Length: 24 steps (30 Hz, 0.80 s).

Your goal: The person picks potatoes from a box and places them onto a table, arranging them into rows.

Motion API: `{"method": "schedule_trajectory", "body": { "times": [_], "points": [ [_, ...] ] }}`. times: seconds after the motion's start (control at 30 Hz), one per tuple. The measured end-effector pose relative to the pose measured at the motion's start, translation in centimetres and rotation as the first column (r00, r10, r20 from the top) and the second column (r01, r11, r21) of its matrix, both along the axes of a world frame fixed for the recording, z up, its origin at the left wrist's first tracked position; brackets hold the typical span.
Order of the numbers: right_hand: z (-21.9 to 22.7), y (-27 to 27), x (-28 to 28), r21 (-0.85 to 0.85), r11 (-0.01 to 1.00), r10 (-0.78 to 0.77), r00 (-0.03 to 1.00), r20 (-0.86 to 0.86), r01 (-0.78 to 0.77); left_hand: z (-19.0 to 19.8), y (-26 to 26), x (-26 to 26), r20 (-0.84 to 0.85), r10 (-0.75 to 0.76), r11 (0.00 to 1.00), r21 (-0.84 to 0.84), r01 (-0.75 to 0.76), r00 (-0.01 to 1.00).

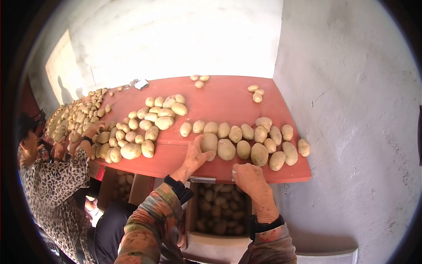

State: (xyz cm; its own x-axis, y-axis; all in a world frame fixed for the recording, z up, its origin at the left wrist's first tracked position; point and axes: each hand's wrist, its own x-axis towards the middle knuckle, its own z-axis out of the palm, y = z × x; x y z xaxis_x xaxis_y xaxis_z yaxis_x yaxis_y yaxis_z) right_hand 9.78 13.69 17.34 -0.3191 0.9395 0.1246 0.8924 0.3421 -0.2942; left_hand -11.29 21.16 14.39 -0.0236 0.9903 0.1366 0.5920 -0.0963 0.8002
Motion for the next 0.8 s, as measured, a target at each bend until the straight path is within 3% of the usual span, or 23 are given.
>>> {"method": "schedule_trajectory", "body": {
  "times": [0.17,0.23,0.37,0.53,0.8],
  "points": [
    [-0.5,0.2,-0.2,-0.015,1.000,-0.007,0.999,0.043,0.008,1.2,-0.4,-0.8,-0.136,-0.118,0.992,-0.065,0.110,0.984],
    [-0.8,0.1,-0.3,0.015,1.000,0.026,0.999,0.024,-0.027,1.7,-1.5,-0.5,-0.355,-0.155,0.988,-0.028,0.155,0.922],
    [-0.8,0.2,-0.8,0.002,1.000,0.016,0.997,0.073,-0.016,0.4,-1.5,-1.0,-0.335,-0.122,0.991,0.017,0.136,0.934],
    [-1.2,0.4,-0.8,0.110,0.993,0.042,0.996,0.077,-0.050,-1.2,-1.2,-0.7,-0.275,-0.072,0.967,0.217,0.135,0.959],
    [-1.2,0.5,-0.7,0.032,0.999,0.008,0.993,0.115,-0.012,-0.6,-0.9,0.0,-0.371,-0.021,0.984,0.158,0.086,0.928]
  ]
}}
